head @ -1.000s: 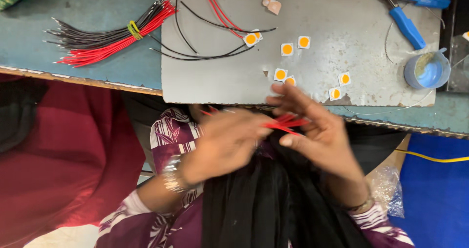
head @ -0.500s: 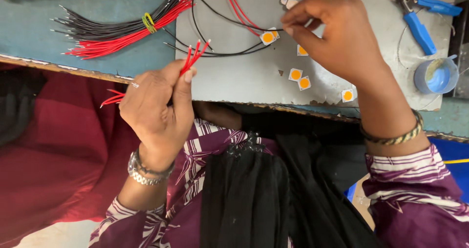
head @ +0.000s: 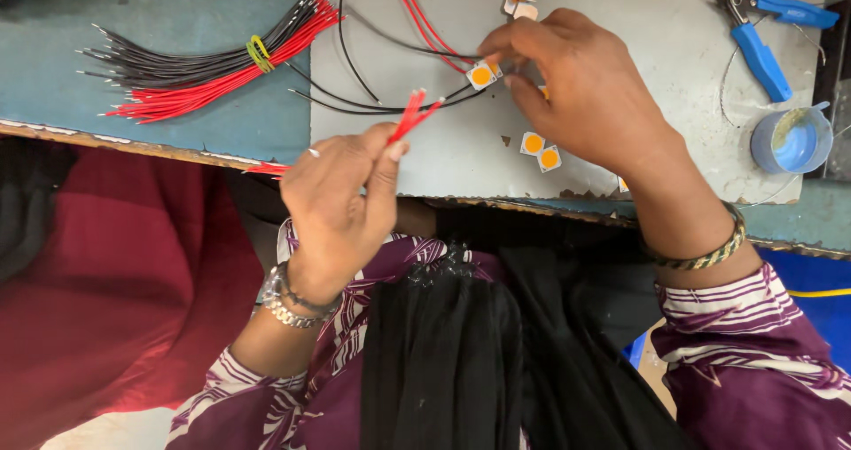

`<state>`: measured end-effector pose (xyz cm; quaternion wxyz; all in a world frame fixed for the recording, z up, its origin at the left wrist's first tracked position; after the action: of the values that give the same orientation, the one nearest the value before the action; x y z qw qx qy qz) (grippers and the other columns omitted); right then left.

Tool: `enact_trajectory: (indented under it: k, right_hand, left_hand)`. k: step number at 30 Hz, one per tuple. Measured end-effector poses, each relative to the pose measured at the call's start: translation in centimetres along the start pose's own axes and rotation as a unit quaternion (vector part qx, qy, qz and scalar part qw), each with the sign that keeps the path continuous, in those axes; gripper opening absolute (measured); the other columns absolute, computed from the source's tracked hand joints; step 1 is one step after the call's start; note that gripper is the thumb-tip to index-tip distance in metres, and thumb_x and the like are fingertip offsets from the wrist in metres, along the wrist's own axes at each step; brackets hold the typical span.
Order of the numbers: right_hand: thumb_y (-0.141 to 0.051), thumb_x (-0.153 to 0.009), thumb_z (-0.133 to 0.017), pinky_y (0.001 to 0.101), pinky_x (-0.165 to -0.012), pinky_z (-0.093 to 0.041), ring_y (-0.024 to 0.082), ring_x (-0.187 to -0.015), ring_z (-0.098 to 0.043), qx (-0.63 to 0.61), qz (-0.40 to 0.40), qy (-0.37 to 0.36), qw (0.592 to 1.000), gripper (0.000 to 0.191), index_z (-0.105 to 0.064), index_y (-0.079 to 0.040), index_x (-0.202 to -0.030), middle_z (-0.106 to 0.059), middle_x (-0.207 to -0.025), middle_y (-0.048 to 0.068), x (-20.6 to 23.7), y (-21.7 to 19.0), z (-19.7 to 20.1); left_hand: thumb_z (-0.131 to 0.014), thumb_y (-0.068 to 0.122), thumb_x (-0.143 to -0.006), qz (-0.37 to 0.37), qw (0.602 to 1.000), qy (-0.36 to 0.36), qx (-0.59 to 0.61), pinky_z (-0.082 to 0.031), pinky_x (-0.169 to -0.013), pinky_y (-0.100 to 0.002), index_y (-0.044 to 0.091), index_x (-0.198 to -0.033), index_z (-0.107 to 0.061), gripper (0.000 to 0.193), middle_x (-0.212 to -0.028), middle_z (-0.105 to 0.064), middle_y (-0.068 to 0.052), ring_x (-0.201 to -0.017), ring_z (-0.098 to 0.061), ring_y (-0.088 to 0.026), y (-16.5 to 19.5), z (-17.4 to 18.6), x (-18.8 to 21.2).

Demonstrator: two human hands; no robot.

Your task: The person solders red and black wires onto small LED chips on a workbench using a soldering iron, dips wire ends into flux held in a small cup, and gathers finished wired LEDs into bundles on the bench.

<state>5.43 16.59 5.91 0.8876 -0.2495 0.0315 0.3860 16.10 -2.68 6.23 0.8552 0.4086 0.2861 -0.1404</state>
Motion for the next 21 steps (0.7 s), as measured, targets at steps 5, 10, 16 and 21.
enact_trajectory:
  k: [5,10,16,21]
  right_hand:
    - [0.005,-0.089,-0.069,0.0425,-0.088,-0.053,0.031,-0.105,-0.065,0.050,0.016,0.030,0.998,0.041,-0.062,-0.005,-0.128,-0.073,-0.111,0.008,0.3,0.3,1.0]
    - [0.004,-0.092,-0.071,0.0398,-0.086,-0.055,0.029,-0.102,-0.068,-0.017,0.041,0.055,0.997,0.037,-0.059,-0.005,-0.126,-0.073,-0.116,0.008,-0.2,-0.9,1.5]
    - [-0.001,-0.096,-0.076,0.0410,-0.079,-0.053,0.025,-0.098,-0.071,0.067,0.038,0.047,0.996,0.030,-0.063,-0.007,-0.123,-0.076,-0.109,0.004,-1.2,0.1,0.9]
    - [-0.001,-0.094,-0.074,0.0370,-0.069,-0.050,0.025,-0.084,-0.068,0.195,0.149,0.097,0.965,0.030,-0.064,-0.007,-0.122,-0.070,-0.098,0.008,-1.6,-0.2,0.6]
  left_hand:
    - [-0.074,0.002,-0.101,0.002,0.999,-0.026,0.019,-0.048,-0.070,-0.038,0.000,-0.108,-0.070,0.009,-0.082,-0.065,-0.009,-0.070,-0.060,-0.025,0.3,-1.5,1.1]
    - [-0.074,0.004,-0.102,0.018,0.999,-0.019,0.034,-0.049,-0.071,-0.037,0.000,-0.109,-0.070,0.009,-0.082,-0.065,-0.008,-0.072,-0.062,-0.025,-0.1,-2.5,1.6]
    - [-0.074,0.002,-0.098,-0.044,0.999,-0.025,0.012,-0.046,-0.066,-0.038,-0.001,-0.106,-0.071,0.009,-0.082,-0.069,-0.010,-0.066,-0.060,-0.025,-0.2,-3.8,1.7]
    - [-0.072,0.003,-0.100,-0.046,0.998,-0.020,0.043,-0.048,-0.066,-0.035,-0.001,-0.111,-0.070,0.012,-0.082,-0.067,-0.009,-0.068,-0.061,-0.023,-0.8,-3.2,2.5]
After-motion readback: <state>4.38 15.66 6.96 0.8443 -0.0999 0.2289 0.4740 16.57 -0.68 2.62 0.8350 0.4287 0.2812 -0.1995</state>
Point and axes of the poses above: each hand's wrist, its own x-axis away from the middle knuckle, its own z-axis out of the back of the hand, y = z × x, the point moved 8 cm from there along -x, towards the middle knuckle
